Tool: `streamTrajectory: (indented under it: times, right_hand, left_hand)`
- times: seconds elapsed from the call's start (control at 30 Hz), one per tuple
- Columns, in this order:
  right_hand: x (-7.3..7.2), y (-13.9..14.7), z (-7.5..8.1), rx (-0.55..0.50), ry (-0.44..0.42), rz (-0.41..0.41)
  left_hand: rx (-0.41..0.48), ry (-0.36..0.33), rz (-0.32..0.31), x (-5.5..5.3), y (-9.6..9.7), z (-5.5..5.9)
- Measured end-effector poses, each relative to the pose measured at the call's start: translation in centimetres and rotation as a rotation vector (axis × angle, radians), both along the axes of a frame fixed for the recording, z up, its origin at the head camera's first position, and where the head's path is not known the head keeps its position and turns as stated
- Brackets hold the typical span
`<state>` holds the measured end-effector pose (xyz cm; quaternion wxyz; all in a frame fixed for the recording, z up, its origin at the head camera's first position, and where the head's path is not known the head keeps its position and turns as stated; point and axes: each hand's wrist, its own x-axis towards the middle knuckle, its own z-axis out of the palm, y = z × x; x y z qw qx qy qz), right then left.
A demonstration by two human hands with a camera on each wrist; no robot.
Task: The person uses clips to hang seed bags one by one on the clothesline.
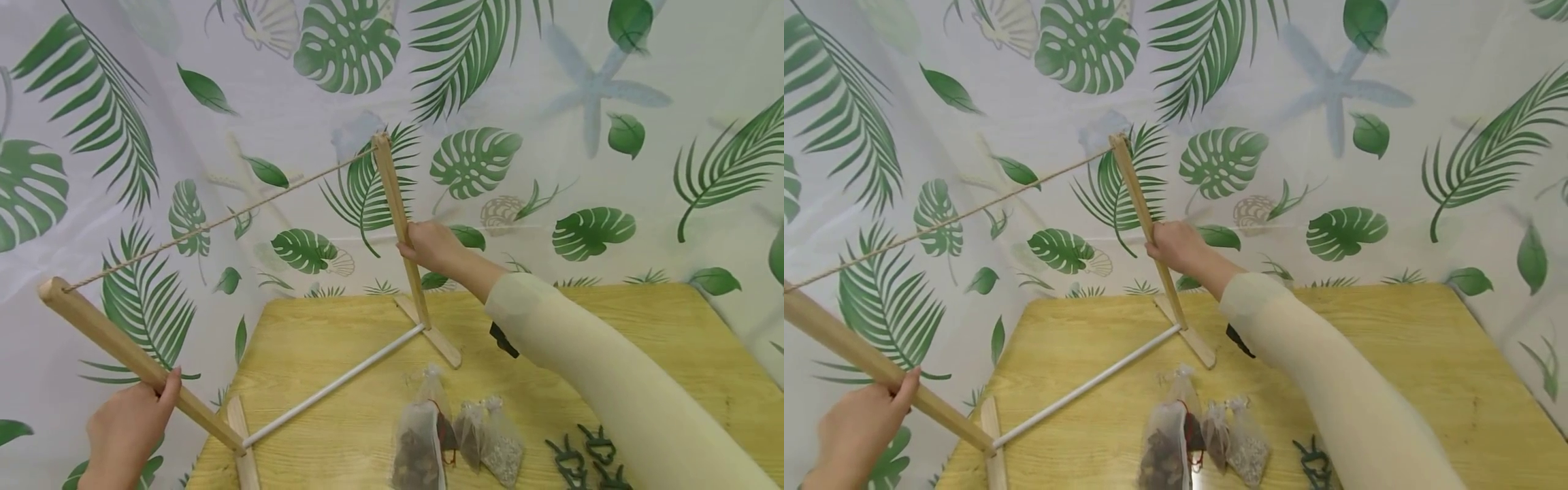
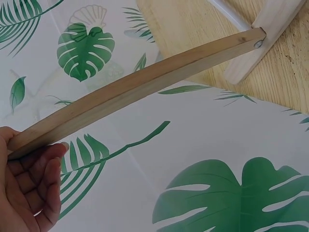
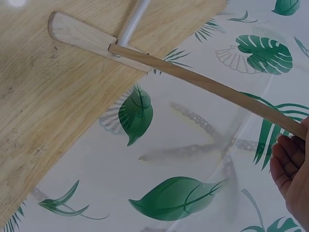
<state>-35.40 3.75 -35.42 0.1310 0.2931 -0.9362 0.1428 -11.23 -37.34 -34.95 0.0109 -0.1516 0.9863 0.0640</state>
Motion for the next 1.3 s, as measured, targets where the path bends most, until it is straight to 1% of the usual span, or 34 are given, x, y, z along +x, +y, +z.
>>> streamTrajectory:
  times: [0.23,0.37,0.47,0.63,0.83,0.9,0.97,1.07,1.13,1.2,1.3]
  right_hand:
    - [0.4,0.8,0.2,-0.020,-0.014,0.021]
    - [0.6,1.6,0.3,-0.033,-0.024,0.024]
    - [0.8,2.4,0.3,-0.039,-0.016,0.020]
    - [1.1,3.7,0.0,-0.045,0.041,0.031]
    - [1.3,5.4,-0.2,-0.091,0.061,0.030]
    - [1.4,5.9,-0.3,-0.100,0.082,0.027]
    - [1.5,6.4,-0.3,-0.107,0.096,0.025]
    - [1.7,7.2,-0.4,-0.115,0.085,0.010]
    - [1.9,7.7,-0.4,-0.115,0.072,-0.005]
    - [2.0,8.2,-0.4,-0.115,0.069,-0.011]
    - [2.1,9.0,-0.4,-0.109,0.089,-0.012]
  left_hand:
    - [-0.026,0.018,-0.017,-0.3,0.0,0.1]
    - [-0.031,0.033,-0.031,-0.6,0.4,0.3]
    - [-0.039,0.073,-0.053,-0.7,0.9,0.3]
    - [-0.065,0.152,-0.100,-1.2,1.9,0.0]
    - [-0.071,0.172,-0.119,-2.1,2.9,-0.2]
    - [-0.070,0.191,-0.130,-2.4,3.2,-0.3]
    - [-0.079,0.227,-0.147,-2.8,3.6,-0.4]
    - [-0.090,0.260,-0.172,-3.3,4.1,-0.6]
    - [-0.088,0.264,-0.179,-3.5,4.5,-0.6]
    - [-0.078,0.248,-0.183,-3.8,4.8,-0.5]
    - [-0.067,0.234,-0.186,-4.1,5.2,-0.5]
